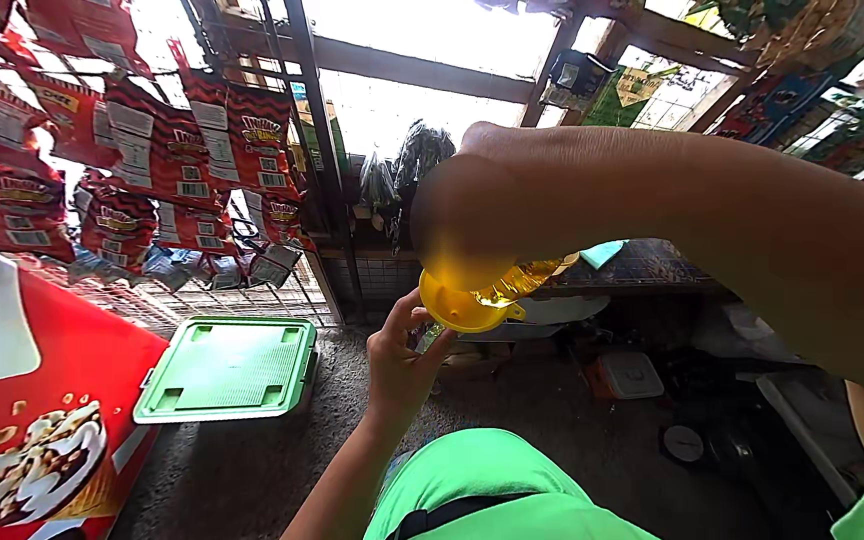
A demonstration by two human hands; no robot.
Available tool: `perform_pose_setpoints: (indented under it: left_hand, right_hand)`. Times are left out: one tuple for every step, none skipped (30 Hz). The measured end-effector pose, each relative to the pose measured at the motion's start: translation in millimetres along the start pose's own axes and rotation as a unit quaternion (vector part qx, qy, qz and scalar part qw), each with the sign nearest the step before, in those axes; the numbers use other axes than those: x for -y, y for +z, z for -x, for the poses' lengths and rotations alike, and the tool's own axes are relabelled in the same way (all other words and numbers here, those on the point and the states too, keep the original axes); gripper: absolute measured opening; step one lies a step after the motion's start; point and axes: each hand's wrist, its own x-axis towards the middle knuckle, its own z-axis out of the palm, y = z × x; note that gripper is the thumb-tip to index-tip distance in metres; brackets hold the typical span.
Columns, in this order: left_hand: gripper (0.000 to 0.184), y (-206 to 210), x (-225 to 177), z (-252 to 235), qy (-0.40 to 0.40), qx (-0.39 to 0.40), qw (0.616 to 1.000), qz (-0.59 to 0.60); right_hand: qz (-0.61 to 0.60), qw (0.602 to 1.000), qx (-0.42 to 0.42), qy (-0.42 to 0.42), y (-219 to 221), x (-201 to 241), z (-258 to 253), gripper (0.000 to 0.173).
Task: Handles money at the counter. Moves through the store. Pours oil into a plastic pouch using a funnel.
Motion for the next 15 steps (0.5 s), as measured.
perform_pose_setpoints:
  left_hand:
    - [0.046, -0.3, -0.4, 0.2, -0.001, 0.001, 1.0, 0.0]
    - [0.045, -0.6, -0.4, 0.4, -0.002, 0.001, 1.0, -0.001]
    - [0.045, -0.9, -0.2, 0.7, -0.001, 0.001, 1.0, 0.0]
    - [0.045, -1.2, 0.0, 0.9, 0.0, 0.001, 1.0, 0.0]
    - [0.045, -1.4, -0.1, 0.8, 0.001, 0.001, 1.0, 0.0]
    - [0.045, -1.7, -0.1, 0.6, 0.002, 0.001, 1.0, 0.0]
    - [0.045, -2.2, -0.3, 0.5, 0.002, 0.002, 1.0, 0.0]
    - [0.045, -2.6, -0.4, 0.4, 0.003, 0.001, 1.0, 0.0]
    - [0.045, -3.0, 0.0, 0.4, 0.004, 0.001, 1.0, 0.0]
    - [0.045, -3.4, 0.2, 0.5, 0.005, 0.001, 1.0, -0.001]
    - [0.045, -3.8, 0.3, 0.7, 0.005, 0.0, 1.0, 0.001]
    - [0.045, -4.0, 0.4, 0.9, 0.004, 0.0, 1.0, 0.002]
    - [0.045, -4.2, 0.5, 1.1, 0.004, -0.002, 1.0, 0.002]
    - [0.046, -4.6, 0.9, 1.3, 0.006, -0.002, 1.0, 0.002]
    - [0.046, -5.1, 1.2, 1.5, 0.007, -0.002, 1.0, 0.003]
  right_hand:
    - [0.001, 1.0, -0.001, -0.002, -0.2, 0.1, -0.5, 0.019]
    - [0.0, 1.0, -0.003, -0.003, -0.3, 0.1, -0.8, 0.019]
    - [-0.001, 1.0, -0.005, -0.007, -0.3, 0.1, -1.0, 0.019]
    - [-0.002, 1.0, -0.006, -0.009, -0.6, 0.3, -1.1, 0.019]
    - [-0.006, 1.0, -0.005, -0.008, -1.4, 1.2, -0.9, 0.018]
    - [-0.009, 1.0, -0.005, -0.006, -2.0, 1.8, -0.8, 0.018]
    - [-0.011, 1.0, -0.008, -0.005, -2.3, 2.2, -1.0, 0.017]
    - [-0.01, 1.0, -0.007, -0.004, -3.1, 3.0, -1.1, 0.017]
    - [-0.008, 1.0, -0.008, -0.003, -3.8, 3.9, -1.2, 0.017]
    - [-0.006, 1.0, -0.01, -0.001, -4.3, 4.8, -1.4, 0.016]
    - [-0.003, 1.0, -0.01, 0.0, -4.7, 5.3, -1.9, 0.016]
    - [-0.002, 1.0, -0.009, 0.004, -5.4, 6.3, -2.2, 0.015]
    - [-0.002, 1.0, -0.01, 0.005, -5.6, 6.8, -2.4, 0.016]
    - [-0.003, 1.0, -0.013, 0.003, -5.6, 7.1, -2.4, 0.016]
    - [-0.005, 1.0, -0.02, -0.003, -5.1, 7.1, -2.3, 0.016]
